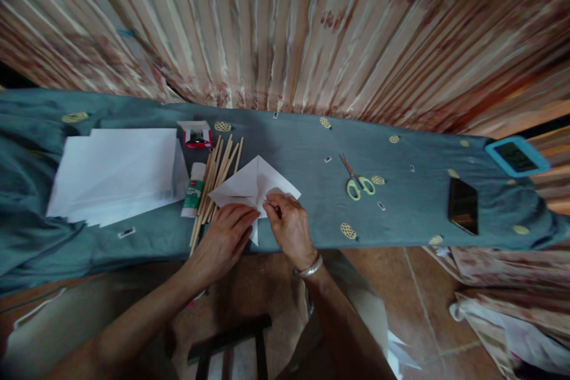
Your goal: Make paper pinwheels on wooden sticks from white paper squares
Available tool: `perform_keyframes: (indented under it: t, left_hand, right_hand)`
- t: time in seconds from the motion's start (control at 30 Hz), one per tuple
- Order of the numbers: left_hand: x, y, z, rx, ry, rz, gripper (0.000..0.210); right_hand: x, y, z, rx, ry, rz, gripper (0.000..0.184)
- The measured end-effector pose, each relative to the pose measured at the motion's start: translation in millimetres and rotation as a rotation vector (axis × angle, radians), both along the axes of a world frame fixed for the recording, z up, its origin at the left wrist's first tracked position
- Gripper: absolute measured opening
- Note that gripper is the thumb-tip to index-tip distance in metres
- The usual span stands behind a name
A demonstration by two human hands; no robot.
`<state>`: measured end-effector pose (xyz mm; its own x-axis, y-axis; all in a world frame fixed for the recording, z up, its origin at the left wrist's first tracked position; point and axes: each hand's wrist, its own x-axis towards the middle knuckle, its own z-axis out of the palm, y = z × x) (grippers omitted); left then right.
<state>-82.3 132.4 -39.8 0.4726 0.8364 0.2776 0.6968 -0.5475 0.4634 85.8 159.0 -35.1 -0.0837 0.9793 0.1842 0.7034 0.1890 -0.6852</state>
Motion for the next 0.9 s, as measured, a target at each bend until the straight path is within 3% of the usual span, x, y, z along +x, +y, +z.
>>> perform_keyframes:
  t: [0.27,0.67,0.9]
  left_hand:
    - [-0.1,-0.4,-0.4,-0.018,0.006,-0.011,0.036]
    - [5.9,1.1,0.3,-0.059,0.016,-0.002,0.061]
    - [6.4,1.2,-2.3,-0.015,0.046,0.009,0.061]
  right_hand:
    - [0.0,1.9,-1.8,-0.004,-0.015,-0.008,0.01]
    - [-0.5,3.2,2.8,-0.014,-0.032,0.015,0.013]
    - [-1.2,4.0,5.5,-0.023,-0.046,0.03,0.011]
